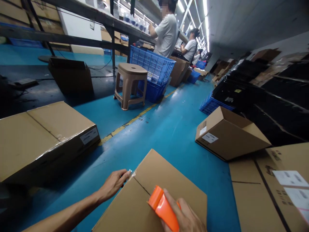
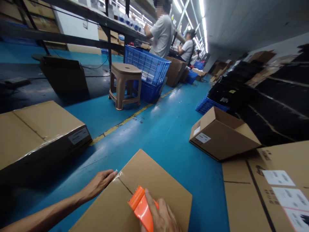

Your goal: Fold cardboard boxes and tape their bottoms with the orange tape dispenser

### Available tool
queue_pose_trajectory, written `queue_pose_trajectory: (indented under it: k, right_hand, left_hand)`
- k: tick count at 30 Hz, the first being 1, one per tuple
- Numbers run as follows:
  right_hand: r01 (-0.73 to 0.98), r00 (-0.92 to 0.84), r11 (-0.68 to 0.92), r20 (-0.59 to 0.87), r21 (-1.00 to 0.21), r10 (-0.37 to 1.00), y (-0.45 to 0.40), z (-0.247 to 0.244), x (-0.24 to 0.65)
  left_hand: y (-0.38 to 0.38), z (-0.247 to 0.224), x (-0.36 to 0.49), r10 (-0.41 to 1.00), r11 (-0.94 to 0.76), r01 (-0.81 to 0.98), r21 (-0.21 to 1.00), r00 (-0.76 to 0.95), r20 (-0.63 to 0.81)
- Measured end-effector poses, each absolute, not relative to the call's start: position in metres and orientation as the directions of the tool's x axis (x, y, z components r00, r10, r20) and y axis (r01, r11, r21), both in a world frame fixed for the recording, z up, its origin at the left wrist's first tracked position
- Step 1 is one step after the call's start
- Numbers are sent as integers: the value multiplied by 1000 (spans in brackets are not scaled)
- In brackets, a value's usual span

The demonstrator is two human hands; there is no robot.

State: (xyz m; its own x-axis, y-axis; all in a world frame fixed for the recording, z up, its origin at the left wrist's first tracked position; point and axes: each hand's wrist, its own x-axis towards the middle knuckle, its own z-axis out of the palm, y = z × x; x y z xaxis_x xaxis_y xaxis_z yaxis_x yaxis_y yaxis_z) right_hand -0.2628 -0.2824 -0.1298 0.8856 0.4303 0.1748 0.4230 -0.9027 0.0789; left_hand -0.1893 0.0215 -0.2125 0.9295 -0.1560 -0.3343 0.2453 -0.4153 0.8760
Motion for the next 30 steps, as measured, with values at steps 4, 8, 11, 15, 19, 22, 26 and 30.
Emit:
queue_pose_trajectory:
  k: [4,8,11,15,19,22,26,30]
  right_hand:
    - [398,902,-917,172,20,395,-284,-131,-263]
    - [420,894,-908,173,-6,413,-280,-115,-259]
    - [462,869,-887,210,-16,449,-274,-101,-255]
    - [420,892,-906,202,-47,404,-270,-95,-255]
    - [392,908,-918,189,-64,375,-274,-99,-263]
    - [449,885,-891,170,-66,433,-282,-91,-269]
    - [399,913,-909,-34,-119,406,-308,-71,-278]
    - [360,926,-927,-78,-107,369,-372,-69,-305]
  left_hand:
    - [17,-213,-192,-135,-522,247,817,921,-365]
    - [23,-224,-190,-118,-603,220,767,926,-358]
    - [29,-220,-188,-97,-684,14,729,989,-110]
    - [31,-185,-190,-374,-671,-401,624,909,183]
    - [25,-151,-192,-805,-470,-687,554,591,50]
    - [23,-145,-190,-823,-486,-660,574,566,-46]
    - [23,-149,-184,-824,-510,-660,551,558,-95]
    - [23,-153,-183,-836,-500,-730,466,548,-38]
